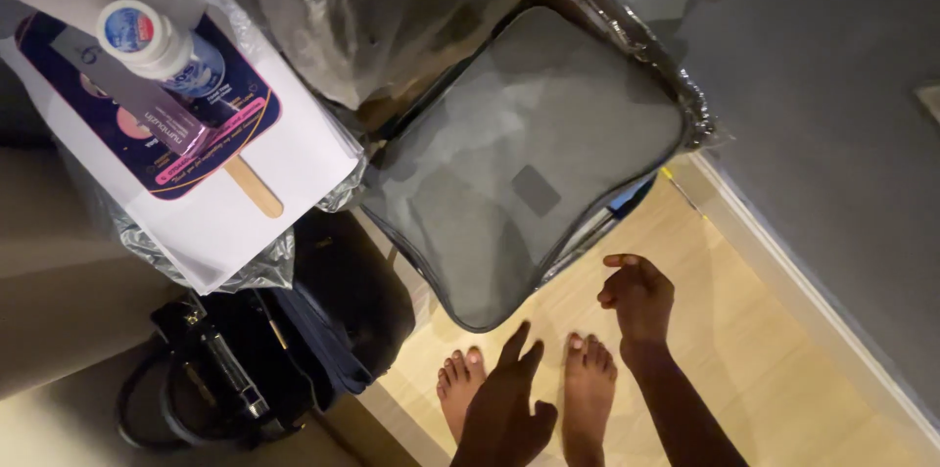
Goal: Organize some items and then sweep the floor of a bedroom.
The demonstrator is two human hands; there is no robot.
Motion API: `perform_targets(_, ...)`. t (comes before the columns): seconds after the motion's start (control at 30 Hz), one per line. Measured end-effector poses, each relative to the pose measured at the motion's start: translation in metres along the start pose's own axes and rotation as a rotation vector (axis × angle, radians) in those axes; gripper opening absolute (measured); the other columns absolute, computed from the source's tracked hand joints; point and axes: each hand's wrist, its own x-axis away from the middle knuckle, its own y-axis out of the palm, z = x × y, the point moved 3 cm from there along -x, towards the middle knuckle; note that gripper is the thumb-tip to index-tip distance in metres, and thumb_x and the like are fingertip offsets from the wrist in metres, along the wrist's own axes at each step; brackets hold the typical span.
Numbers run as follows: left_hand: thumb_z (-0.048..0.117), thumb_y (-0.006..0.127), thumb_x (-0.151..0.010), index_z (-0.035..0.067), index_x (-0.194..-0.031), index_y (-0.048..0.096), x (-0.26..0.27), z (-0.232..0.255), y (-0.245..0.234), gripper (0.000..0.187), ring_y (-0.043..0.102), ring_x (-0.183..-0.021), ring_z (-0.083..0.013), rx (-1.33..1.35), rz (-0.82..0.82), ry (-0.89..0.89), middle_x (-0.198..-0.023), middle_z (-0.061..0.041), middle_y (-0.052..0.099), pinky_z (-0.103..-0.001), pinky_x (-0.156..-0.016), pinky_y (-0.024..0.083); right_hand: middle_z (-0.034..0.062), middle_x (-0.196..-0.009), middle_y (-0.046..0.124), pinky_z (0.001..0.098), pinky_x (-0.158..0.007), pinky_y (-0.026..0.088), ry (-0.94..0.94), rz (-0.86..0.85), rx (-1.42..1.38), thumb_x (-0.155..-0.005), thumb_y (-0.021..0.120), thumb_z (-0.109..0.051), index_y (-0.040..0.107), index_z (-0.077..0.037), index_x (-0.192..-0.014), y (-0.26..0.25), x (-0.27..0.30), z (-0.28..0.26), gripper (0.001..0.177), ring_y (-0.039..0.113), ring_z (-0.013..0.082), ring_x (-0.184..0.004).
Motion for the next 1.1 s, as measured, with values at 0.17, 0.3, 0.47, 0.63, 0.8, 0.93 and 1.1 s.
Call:
perform_targets(0.17, 0.018, 0.068, -0.077, 0.019, -0.130, 0.067, 0.015, 0.009, -0.012, 0.053, 0.059, -0.120, -0.0333, -0.021, 0.049, -0.082, -0.136, -0.002, 0.058, -0.047, -0.106, 0.043, 0.0054, -0.060, 0.059, 0.0266, -0.052, 0.045, 0.014, 0.060, 0.028, -0.108, 0.044, -0.027, 0.070, 0.000, -0.092, -0.003, 0.024, -0.037, 0.041, 0.056, 0.0134, -0.054)
perform_targets(0.3, 0.015, 0.065, -0.080, 0.018, -0.122, 0.067, 0.002, 0.032, -0.051, 0.042, 0.064, -0.115, -0.0311, 0.043, 0.240, -0.174, -0.127, -0.007, 0.065, -0.043, -0.097, 0.051, 0.0025, -0.073, 0.066, 0.0240, -0.054, 0.049, -0.234, 0.085, 0.142, -0.107, 0.052, -0.031, 0.072, -0.005, -0.092, 0.011, 0.031, -0.076, 0.036, 0.061, 0.0088, -0.064)
perform_targets(0.47, 0.018, 0.077, -0.067, 0.006, -0.122, 0.057, -0.029, 0.054, -0.076, 0.060, 0.057, -0.110, -0.0389, -0.320, 0.431, -0.048, -0.122, -0.016, 0.059, -0.047, -0.088, 0.048, 0.0023, -0.091, 0.063, 0.0261, -0.050, 0.052, -0.214, 0.266, -0.033, -0.092, 0.072, -0.027, 0.057, -0.012, -0.103, 0.019, -0.039, -0.087, 0.024, 0.061, 0.0082, -0.070)
perform_targets(0.63, 0.013, 0.076, -0.068, 0.006, -0.116, 0.056, -0.048, -0.002, -0.039, 0.053, 0.058, -0.113, -0.0369, -0.668, 0.318, -0.031, -0.124, -0.017, 0.059, -0.048, -0.085, 0.049, 0.0035, -0.096, 0.060, 0.0242, -0.069, 0.052, -0.666, 0.313, 0.001, -0.092, 0.088, -0.026, 0.058, -0.007, -0.107, 0.005, -0.116, -0.078, 0.038, 0.056, 0.0106, -0.081)
perform_targets(0.8, 0.006, 0.069, -0.069, 0.013, -0.111, 0.060, -0.041, -0.005, -0.036, 0.044, 0.060, -0.110, -0.0311, -0.506, 0.281, -0.047, -0.116, -0.007, 0.064, -0.044, -0.088, 0.050, -0.0027, -0.065, 0.057, 0.0269, -0.054, 0.047, -0.402, 0.014, 0.087, -0.094, 0.078, -0.024, 0.054, -0.004, -0.076, -0.004, -0.124, -0.076, 0.036, 0.054, 0.0091, -0.058)
perform_targets(0.93, 0.011, 0.073, -0.059, 0.013, -0.113, 0.062, -0.029, -0.016, -0.054, 0.055, 0.060, -0.103, -0.0361, -0.512, 0.397, 0.010, -0.113, -0.011, 0.064, -0.047, -0.088, 0.051, -0.0017, -0.067, 0.059, 0.0255, -0.050, 0.041, -0.253, -0.105, -0.084, -0.097, 0.071, -0.028, 0.067, -0.008, -0.090, 0.009, -0.075, -0.101, 0.022, 0.051, 0.0077, -0.055)
perform_targets(1.1, 0.011, 0.072, -0.057, 0.017, -0.119, 0.064, -0.028, -0.030, -0.052, 0.062, 0.060, -0.105, -0.0375, -0.556, 0.352, -0.027, -0.128, -0.013, 0.064, -0.049, -0.077, 0.051, 0.0036, -0.075, 0.067, 0.0290, -0.048, 0.052, 0.049, 0.037, -0.094, -0.095, 0.069, -0.031, 0.074, -0.008, -0.101, 0.000, -0.095, -0.052, 0.024, 0.057, 0.0128, -0.052)
